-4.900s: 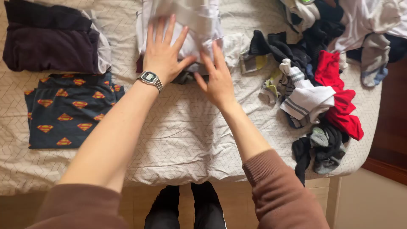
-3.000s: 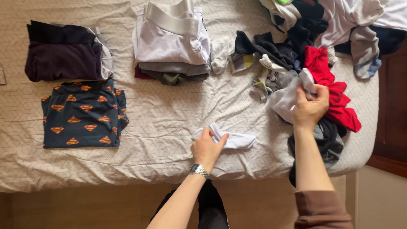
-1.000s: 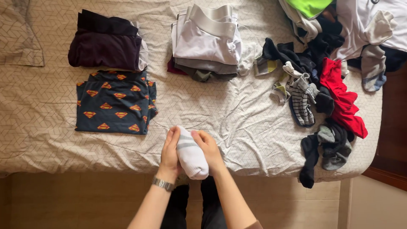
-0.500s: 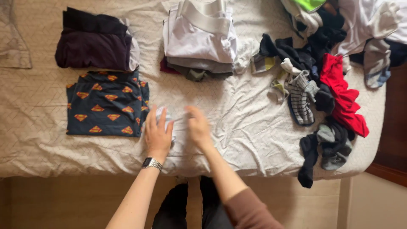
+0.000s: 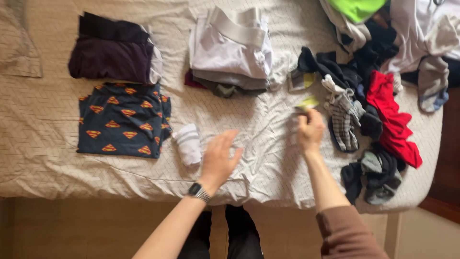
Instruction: The person folds socks and underwear on a bed, pairing socks and stacking them into small piles. They handle multiple pairs of socks and several pieces of underwear, arranging them neatly on the bed surface.
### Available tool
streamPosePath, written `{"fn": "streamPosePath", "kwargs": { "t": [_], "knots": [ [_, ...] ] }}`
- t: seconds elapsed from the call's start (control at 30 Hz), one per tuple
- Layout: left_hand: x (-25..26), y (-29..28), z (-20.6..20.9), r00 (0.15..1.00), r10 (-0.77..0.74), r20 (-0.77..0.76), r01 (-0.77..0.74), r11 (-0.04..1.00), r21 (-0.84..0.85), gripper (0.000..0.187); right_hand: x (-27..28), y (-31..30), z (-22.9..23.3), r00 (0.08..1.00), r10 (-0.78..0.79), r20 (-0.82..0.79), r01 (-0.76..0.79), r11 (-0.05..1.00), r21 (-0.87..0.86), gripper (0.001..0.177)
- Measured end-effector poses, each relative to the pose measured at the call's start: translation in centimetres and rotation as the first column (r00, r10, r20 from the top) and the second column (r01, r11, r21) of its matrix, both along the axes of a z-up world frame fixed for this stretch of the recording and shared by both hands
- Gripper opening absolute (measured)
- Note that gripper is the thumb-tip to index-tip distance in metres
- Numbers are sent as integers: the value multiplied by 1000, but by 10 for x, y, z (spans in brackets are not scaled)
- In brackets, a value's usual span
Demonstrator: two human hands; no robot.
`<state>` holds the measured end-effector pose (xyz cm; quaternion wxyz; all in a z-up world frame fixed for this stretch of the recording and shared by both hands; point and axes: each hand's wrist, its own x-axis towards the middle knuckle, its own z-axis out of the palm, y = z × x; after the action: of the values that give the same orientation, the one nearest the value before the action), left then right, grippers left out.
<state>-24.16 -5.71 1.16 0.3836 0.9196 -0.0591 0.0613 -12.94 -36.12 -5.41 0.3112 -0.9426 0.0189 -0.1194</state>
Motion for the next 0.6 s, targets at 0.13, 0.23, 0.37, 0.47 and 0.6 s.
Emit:
{"fn": "streamPosePath", "kwargs": {
  "t": [0.13, 0.23, 0.37, 0.47, 0.6],
  "knots": [
    [30, -43, 13, 962, -73, -264, -37, 921, -389, 82, -47, 71, 66, 941, 128, -314, 56, 854, 518, 20],
    [36, -57, -26, 915, -80, -395, -36, 960, -279, 56, -44, 67, 55, 860, 251, -444, 119, 747, 654, 21],
    [31, -49, -8, 924, -65, -376, -48, 958, -283, 32, 11, 40, 23, 910, -45, -412, 346, 630, 695, 31],
    [24, -46, 5, 959, -52, -279, -40, 948, -316, 31, 65, 30, -13, 852, -167, -497, 509, 491, 707, 58],
    [23, -51, -1, 946, -32, -323, -82, 938, -335, 35, 124, 13, -103, 770, -277, -575, 637, 380, 670, 38]
  ]
}}
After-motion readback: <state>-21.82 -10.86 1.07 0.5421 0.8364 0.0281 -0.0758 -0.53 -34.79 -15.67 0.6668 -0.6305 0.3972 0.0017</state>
